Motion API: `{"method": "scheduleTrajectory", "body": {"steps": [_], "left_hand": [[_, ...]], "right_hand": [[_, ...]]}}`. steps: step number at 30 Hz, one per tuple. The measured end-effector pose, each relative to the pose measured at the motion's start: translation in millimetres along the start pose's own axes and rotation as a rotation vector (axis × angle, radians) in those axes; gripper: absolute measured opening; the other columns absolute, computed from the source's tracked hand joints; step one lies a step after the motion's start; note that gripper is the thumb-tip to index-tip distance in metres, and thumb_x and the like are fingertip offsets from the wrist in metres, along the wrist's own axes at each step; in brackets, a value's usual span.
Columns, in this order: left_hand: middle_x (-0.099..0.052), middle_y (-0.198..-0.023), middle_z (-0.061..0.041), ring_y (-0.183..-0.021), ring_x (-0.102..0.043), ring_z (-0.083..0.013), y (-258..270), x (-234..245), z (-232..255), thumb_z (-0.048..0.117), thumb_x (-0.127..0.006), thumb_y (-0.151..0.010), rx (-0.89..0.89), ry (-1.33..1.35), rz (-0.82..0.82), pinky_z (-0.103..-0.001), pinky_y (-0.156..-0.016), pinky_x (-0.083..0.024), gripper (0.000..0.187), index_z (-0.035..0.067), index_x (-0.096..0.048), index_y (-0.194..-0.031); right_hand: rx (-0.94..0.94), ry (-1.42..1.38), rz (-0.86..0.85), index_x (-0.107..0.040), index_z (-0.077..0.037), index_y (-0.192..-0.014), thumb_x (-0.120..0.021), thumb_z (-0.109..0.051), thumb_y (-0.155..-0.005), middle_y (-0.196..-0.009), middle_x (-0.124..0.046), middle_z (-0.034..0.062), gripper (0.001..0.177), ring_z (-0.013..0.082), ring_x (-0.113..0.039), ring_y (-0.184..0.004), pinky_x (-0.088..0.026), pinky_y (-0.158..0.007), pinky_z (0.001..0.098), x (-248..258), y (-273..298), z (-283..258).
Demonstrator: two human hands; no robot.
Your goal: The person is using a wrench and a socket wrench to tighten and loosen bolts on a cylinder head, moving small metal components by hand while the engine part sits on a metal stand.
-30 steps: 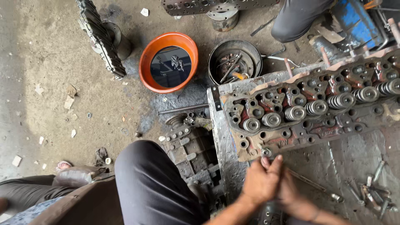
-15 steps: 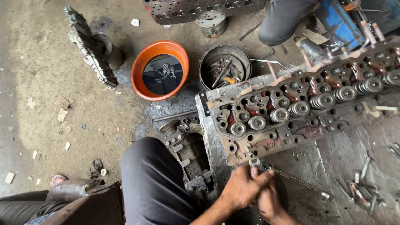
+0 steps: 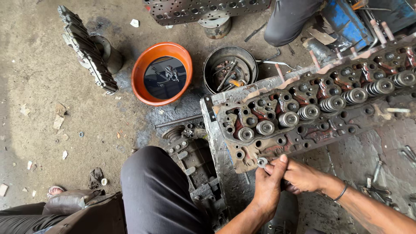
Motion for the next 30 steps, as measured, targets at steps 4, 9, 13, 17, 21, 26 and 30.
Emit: {"method": "scheduleTrajectory", "body": {"steps": [4,9,13,17,21,26,30], "left_hand": [[-0.07,-0.089,-0.006,-0.078,-0.065,-0.012,0.2,0.8,5.7,0.048,-0.073,-0.091,-0.035,-0.065,0.033,-0.029,-0.069,-0.057,0.051,-0.002,-0.068,-0.097],[-0.072,-0.09,-0.006,-0.079,-0.064,-0.0102,4.1,-2.6,13.3,0.046,-0.07,-0.094,-0.093,-0.11,0.002,-0.029,-0.071,-0.056,0.047,-0.001,-0.071,-0.098],[-0.072,-0.087,-0.015,-0.076,-0.065,-0.0178,4.4,1.5,18.1,0.049,-0.067,-0.098,-0.127,-0.377,0.089,-0.034,-0.067,-0.054,0.056,-0.006,-0.07,-0.095],[-0.07,-0.088,-0.032,-0.082,-0.069,-0.0392,12.4,33.5,28.7,0.056,-0.064,-0.1,-0.113,-1.049,0.127,-0.044,-0.074,-0.055,0.067,-0.011,-0.067,-0.097],[-0.068,-0.092,-0.033,-0.082,-0.067,-0.0527,14.4,17.3,26.6,0.023,-0.052,-0.098,-0.626,-1.767,-0.523,-0.058,-0.067,-0.055,0.039,-0.006,-0.063,-0.121],[-0.067,-0.092,-0.035,-0.089,-0.067,-0.0518,5.4,35.7,41.6,0.05,-0.059,-0.098,-0.316,-1.428,-0.152,-0.055,-0.076,-0.054,0.059,-0.008,-0.064,-0.11],[-0.068,-0.088,-0.032,-0.09,-0.071,-0.0461,17.9,45.2,40.2,0.064,-0.066,-0.087,-0.09,-1.143,-0.017,-0.049,-0.079,-0.058,0.077,-0.013,-0.064,-0.093]], "right_hand": [[0.032,0.012,0.032,-0.066,-0.009,-0.104,-0.053,-0.039,-0.103,-0.056,-0.039,-0.003,0.032,0.0097,-0.031,-0.04,-0.022,-0.038,0.0297,3.2,-3.7,6.1],[0.584,0.073,0.128,-0.064,0.0,-0.118,-0.053,-0.031,-0.106,-0.088,-0.057,0.0025,0.034,0.0118,-0.049,-0.077,-0.042,-0.068,0.0327,-3.7,1.3,-15.3],[0.478,0.02,0.251,-0.073,0.004,-0.105,-0.056,-0.026,-0.104,-0.097,-0.072,0.0058,0.035,0.0137,-0.063,-0.093,-0.056,-0.084,0.0332,11.9,-10.2,16.1],[0.561,-0.26,0.622,-0.073,-0.003,-0.105,-0.049,-0.03,-0.103,-0.098,-0.071,0.003,0.036,0.0123,-0.063,-0.09,-0.053,-0.081,0.0308,-23.7,-22.8,52.3],[0.708,-1.166,0.465,-0.063,-0.013,-0.105,-0.042,-0.039,-0.107,-0.1,-0.065,-0.0001,0.033,0.0147,-0.062,-0.093,-0.05,-0.082,0.0323,-78.3,-62.9,70.9],[0.759,-1.1,0.343,-0.062,-0.011,-0.103,-0.049,-0.038,-0.109,-0.096,-0.062,-0.0012,0.031,0.0123,-0.059,-0.09,-0.05,-0.08,0.0329,-69.7,-69.5,67.0],[0.647,-0.792,0.393,-0.066,-0.014,-0.092,-0.054,-0.044,-0.107,-0.061,-0.057,-0.0062,0.035,0.0066,-0.052,-0.05,-0.041,-0.041,0.0249,-70.4,-50.1,81.1]]}}
Point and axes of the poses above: each hand's wrist, its own y-axis away from the middle knuckle, its own x-axis out of the back of the hand, z = x × y, the point moved 8 cm from there along -y, towards the middle knuckle
